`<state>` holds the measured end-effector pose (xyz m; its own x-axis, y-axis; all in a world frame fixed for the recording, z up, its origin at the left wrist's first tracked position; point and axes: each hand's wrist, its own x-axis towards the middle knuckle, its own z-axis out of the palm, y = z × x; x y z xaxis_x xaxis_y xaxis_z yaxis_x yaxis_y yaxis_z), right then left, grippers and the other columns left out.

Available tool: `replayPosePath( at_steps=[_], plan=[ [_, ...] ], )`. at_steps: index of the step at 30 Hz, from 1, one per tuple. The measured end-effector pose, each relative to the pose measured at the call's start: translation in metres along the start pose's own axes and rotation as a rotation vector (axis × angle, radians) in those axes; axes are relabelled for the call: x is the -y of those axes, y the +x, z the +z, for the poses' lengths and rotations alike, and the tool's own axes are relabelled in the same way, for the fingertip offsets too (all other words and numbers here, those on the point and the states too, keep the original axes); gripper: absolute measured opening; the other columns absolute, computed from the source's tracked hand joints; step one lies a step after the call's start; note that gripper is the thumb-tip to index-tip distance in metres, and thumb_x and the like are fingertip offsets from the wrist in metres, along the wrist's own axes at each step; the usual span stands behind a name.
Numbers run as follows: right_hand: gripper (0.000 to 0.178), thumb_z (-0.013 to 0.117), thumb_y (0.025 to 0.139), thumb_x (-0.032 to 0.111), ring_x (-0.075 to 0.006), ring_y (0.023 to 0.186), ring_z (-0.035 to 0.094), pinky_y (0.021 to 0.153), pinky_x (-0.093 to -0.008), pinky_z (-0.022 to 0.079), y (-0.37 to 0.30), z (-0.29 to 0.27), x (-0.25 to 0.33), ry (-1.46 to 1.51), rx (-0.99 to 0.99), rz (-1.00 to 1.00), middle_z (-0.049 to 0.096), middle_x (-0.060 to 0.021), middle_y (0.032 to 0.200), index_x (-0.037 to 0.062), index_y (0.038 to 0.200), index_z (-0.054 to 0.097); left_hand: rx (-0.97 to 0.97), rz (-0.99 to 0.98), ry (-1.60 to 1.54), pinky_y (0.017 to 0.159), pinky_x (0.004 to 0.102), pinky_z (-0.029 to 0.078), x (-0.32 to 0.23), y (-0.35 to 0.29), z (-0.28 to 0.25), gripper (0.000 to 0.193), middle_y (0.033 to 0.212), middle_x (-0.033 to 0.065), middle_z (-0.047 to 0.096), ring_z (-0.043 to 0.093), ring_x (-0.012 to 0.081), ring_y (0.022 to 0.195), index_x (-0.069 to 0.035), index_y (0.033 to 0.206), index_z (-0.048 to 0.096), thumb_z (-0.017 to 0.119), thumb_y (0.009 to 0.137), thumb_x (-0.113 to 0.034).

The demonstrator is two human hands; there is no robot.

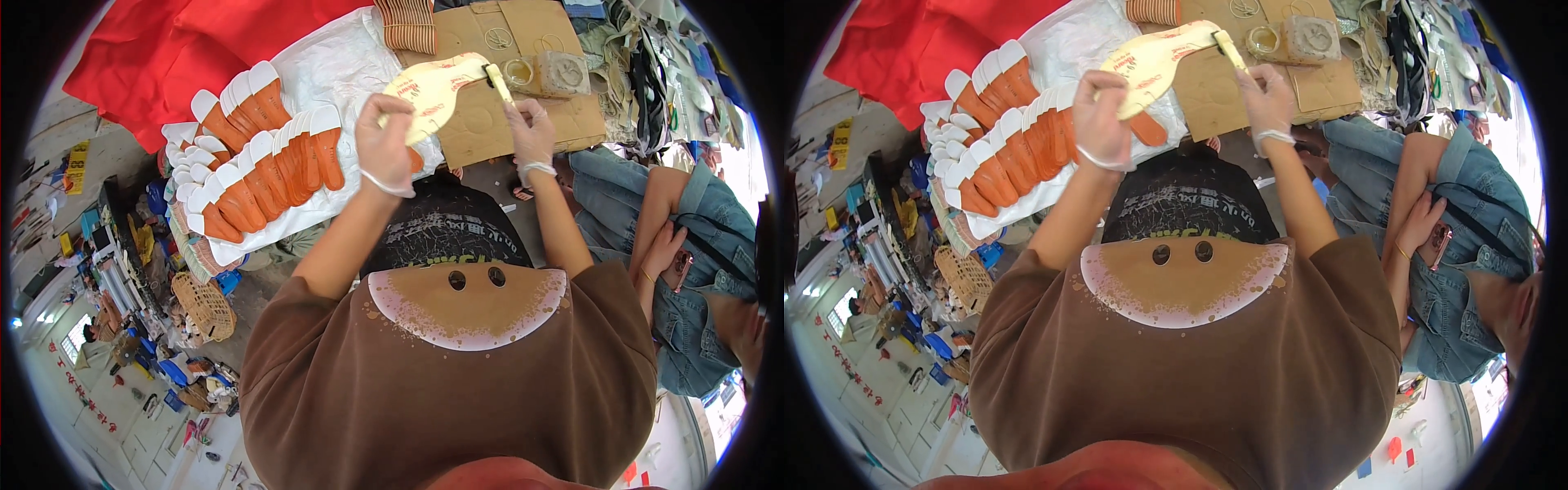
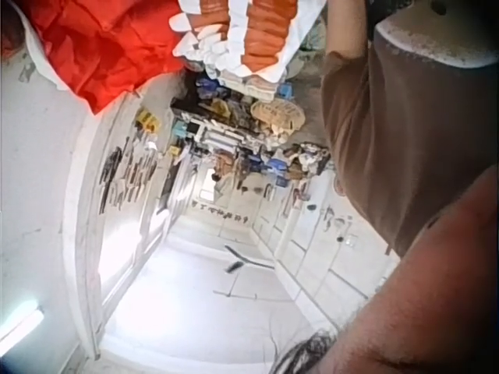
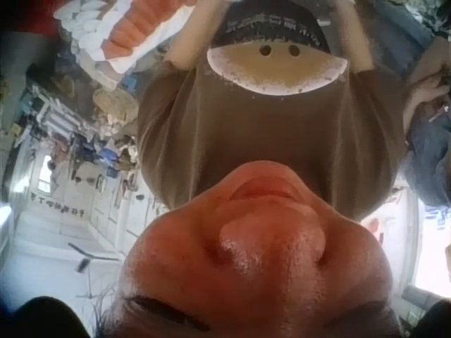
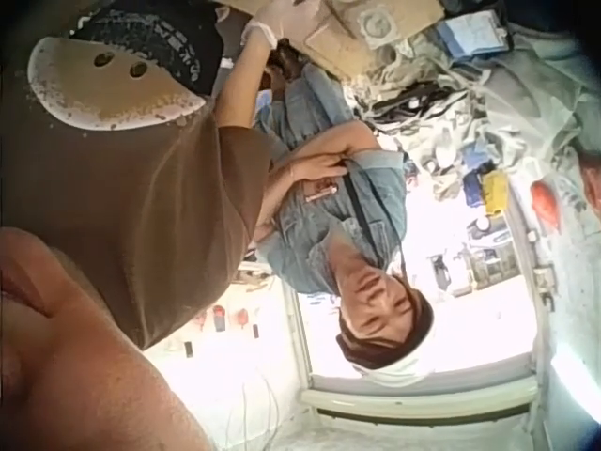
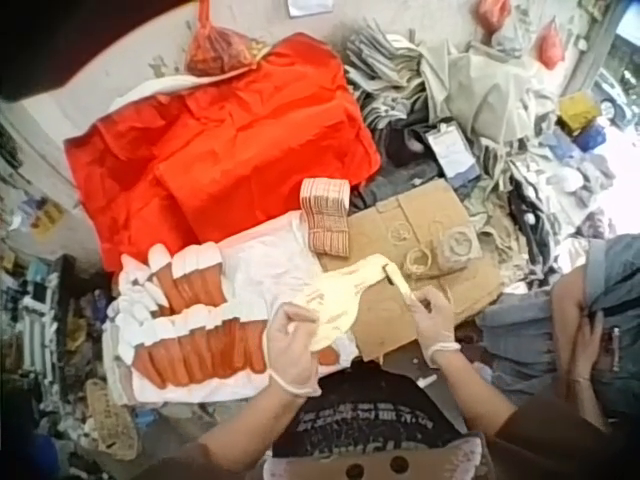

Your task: The recorder applies yellow glue to shoe insoles or soles using a brush in a manufacturing environment.

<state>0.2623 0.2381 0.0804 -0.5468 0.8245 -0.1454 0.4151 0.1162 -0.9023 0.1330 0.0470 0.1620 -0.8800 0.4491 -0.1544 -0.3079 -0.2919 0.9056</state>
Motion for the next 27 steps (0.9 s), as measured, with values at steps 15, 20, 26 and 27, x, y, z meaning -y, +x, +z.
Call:
replayPosePath(
  at_steps=[15,20,26,27],
  plan=[
    [0.018,0.072,0.083,0.02,-0.012,0.066,0.052,0.06,-0.0263,0.043,-0.033,-0.014,0.032,0.177,0.366,-0.219,0.057,-0.0011,0.075,0.0082,0.094,0.064,-0.114,0.087,0.107,0.089,0.0271,0.042,0.022,0.003,-0.002,0.011,0.095,0.0046,0.055,0.051,0.0119,0.093,-0.004,0.092,0.053,0.048,0.085,0.002],
    [0.053,0.077,0.074,0.03,-0.0142,0.082,0.049,0.078,-0.0285,0.044,-0.038,-0.005,0.074,0.126,0.325,-0.102,0.054,-0.0041,0.101,0.0069,0.114,0.051,-0.159,0.034,0.175,0.096,0.0303,0.039,0.027,0.004,0.011,0.02,0.111,0.0097,0.052,0.049,0.0176,0.105,-0.002,0.106,0.051,0.044,0.087,-0.005],
    [0.047,0.078,0.075,0.018,-0.0134,0.092,0.056,0.08,-0.0301,0.047,-0.032,0.027,0.091,-0.002,0.367,-0.374,0.059,-0.0048,0.1,0.0077,0.113,0.052,-0.1,-0.01,0.391,0.097,0.0339,0.04,0.041,0.005,0.026,0.045,0.12,0.0158,0.053,0.051,0.0224,0.111,-0.001,0.132,0.04,0.05,0.089,-0.011],
    [0.041,0.077,0.076,0.015,-0.0136,0.09,0.06,0.079,-0.0309,0.049,-0.029,0.031,0.091,-0.021,0.355,-0.383,0.063,-0.0054,0.097,0.0073,0.109,0.054,-0.1,-0.011,0.391,0.097,0.0339,0.04,0.04,0.009,0.025,0.045,0.12,0.0158,0.053,0.051,0.0224,0.111,-0.001,0.132,0.04,0.05,0.089,-0.011]
  ],
)
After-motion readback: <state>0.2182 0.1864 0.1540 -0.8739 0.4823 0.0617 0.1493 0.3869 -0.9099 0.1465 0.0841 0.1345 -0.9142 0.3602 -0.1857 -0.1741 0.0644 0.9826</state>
